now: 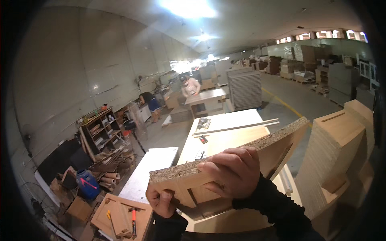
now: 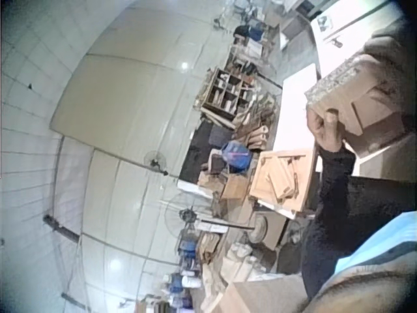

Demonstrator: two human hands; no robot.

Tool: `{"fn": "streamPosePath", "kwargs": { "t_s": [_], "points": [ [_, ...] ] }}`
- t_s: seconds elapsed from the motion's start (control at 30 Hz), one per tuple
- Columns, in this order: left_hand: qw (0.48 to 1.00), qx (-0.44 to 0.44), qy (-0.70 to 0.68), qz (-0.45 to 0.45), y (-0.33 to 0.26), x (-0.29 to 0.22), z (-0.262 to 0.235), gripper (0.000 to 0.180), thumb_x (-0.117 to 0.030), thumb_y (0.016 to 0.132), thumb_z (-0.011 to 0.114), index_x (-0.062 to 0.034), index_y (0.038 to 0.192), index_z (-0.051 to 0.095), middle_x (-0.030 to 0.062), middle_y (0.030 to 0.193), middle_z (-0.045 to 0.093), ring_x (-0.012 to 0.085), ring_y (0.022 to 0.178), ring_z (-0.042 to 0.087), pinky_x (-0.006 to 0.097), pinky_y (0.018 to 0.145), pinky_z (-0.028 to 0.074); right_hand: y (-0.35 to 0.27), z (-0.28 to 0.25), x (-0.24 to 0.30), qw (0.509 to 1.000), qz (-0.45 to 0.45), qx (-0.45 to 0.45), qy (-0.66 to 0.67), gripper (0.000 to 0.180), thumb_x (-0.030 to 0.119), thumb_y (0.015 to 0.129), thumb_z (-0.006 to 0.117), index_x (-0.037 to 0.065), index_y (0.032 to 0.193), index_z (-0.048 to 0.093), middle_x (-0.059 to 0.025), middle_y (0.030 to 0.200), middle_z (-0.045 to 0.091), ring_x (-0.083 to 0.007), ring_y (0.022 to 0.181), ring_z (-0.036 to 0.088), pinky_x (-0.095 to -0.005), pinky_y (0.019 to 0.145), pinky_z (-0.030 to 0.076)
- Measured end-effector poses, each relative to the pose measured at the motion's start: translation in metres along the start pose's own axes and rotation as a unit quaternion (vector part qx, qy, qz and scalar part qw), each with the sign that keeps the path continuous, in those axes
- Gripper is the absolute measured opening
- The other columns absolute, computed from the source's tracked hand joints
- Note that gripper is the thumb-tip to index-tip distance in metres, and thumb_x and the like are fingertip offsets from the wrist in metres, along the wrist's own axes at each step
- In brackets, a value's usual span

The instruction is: Assembling a wooden furniture piece by aligning panels and using a pneumatic nail gun and hammer.

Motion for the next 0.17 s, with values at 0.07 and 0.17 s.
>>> {"fn": "streamPosePath", "kwargs": {
  "t_s": [0.07,0.17],
  "points": [
    [1.000,-0.018,-0.010,0.015,-0.001,0.014,-0.018,0.046,-0.037,0.077,0.062,0.0043,0.094,0.053,0.0104,0.093,0.058,0.0167,0.084,0.054,0.029,0.077,0.042,0.001,0.014,0.003,1.000,-0.001,0.021,0.010,0.038,0.037,0.057,0.069,0.021,0.091,0.063,0.0052,0.089,0.054,-0.0139,0.085,0.052,-0.0302,0.074,0.037],
    [0.999,-0.040,0.012,0.013,-0.004,0.028,-0.021,0.053,-0.037,0.078,0.061,0.0020,0.111,0.049,0.0111,0.102,0.055,0.0175,0.095,0.049,0.030,0.085,0.035,-0.008,0.034,-0.010,0.999,0.008,0.035,0.010,0.041,0.039,0.056,0.069,0.021,0.093,0.062,0.0055,0.097,0.053,-0.0133,0.091,0.051,-0.0318,0.079,0.034]
  ]
}}
Point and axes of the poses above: each hand's wrist, its own y-axis towards the middle knuckle, its own z-axis out of the palm, x = y × z, the point moved 7 cm from there along y, towards the middle knuckle
